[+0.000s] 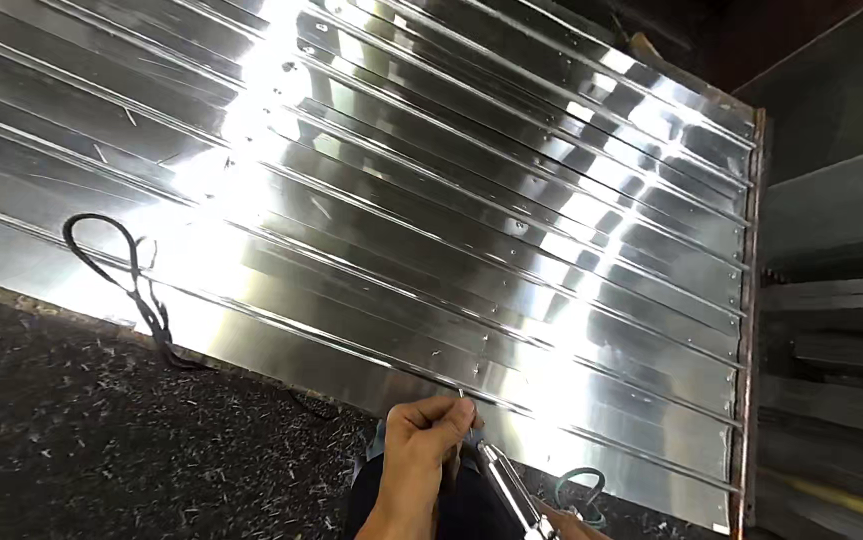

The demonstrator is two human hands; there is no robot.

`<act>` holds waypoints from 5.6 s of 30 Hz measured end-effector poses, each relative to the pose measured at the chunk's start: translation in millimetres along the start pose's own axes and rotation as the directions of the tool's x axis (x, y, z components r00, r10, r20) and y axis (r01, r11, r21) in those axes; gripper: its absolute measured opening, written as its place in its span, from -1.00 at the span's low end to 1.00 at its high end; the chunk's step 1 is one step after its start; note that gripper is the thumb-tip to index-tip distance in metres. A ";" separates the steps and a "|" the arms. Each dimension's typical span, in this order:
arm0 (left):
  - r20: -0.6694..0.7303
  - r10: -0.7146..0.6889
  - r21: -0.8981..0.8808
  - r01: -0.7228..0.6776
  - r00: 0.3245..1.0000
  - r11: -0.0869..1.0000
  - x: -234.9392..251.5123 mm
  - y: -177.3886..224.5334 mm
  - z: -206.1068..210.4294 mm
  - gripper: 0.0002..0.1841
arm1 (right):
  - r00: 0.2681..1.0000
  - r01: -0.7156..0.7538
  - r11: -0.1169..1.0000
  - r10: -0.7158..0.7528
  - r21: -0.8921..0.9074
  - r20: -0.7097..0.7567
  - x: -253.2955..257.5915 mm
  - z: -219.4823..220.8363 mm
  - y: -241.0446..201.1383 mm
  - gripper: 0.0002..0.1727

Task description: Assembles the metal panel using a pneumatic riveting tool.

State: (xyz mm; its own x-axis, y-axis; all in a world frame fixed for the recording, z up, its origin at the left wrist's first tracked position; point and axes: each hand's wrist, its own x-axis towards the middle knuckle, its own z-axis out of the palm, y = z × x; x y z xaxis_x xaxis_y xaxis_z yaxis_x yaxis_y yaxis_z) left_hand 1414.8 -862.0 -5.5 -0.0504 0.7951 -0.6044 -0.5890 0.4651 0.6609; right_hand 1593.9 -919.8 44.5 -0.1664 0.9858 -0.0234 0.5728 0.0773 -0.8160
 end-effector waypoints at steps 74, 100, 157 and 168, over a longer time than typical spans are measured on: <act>0.339 -0.225 0.440 0.057 0.914 0.896 10.4 -12.3 -5.8 -0.79 | 0.883 -0.419 0.898 0.437 0.132 -0.169 49.4 -3.0 10.2 -0.62; -0.031 -0.190 0.153 0.193 0.981 0.969 123.5 25.2 40.7 -0.77 | 0.931 -0.359 0.933 0.359 -0.005 0.062 116.1 -11.0 14.0 -0.59; 0.581 -0.489 0.208 0.462 0.650 0.862 30.8 4.2 -0.9 -0.34 | 0.911 -0.359 0.933 0.346 0.018 0.226 77.1 -6.3 -3.5 -0.57; 0.424 -0.309 0.353 0.158 0.852 0.922 17.6 -7.6 -2.3 -0.63 | 0.929 -0.369 0.929 0.370 0.029 -0.025 32.4 -4.1 -5.9 -0.59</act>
State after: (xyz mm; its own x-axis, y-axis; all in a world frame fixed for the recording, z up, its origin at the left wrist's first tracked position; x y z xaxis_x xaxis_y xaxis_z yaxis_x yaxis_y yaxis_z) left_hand 1416.5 -852.3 -22.2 0.4807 0.6986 -0.5301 -0.2663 0.6922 0.6708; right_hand 1588.5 -887.7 50.9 0.0773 0.9479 -0.3089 0.5703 -0.2962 -0.7662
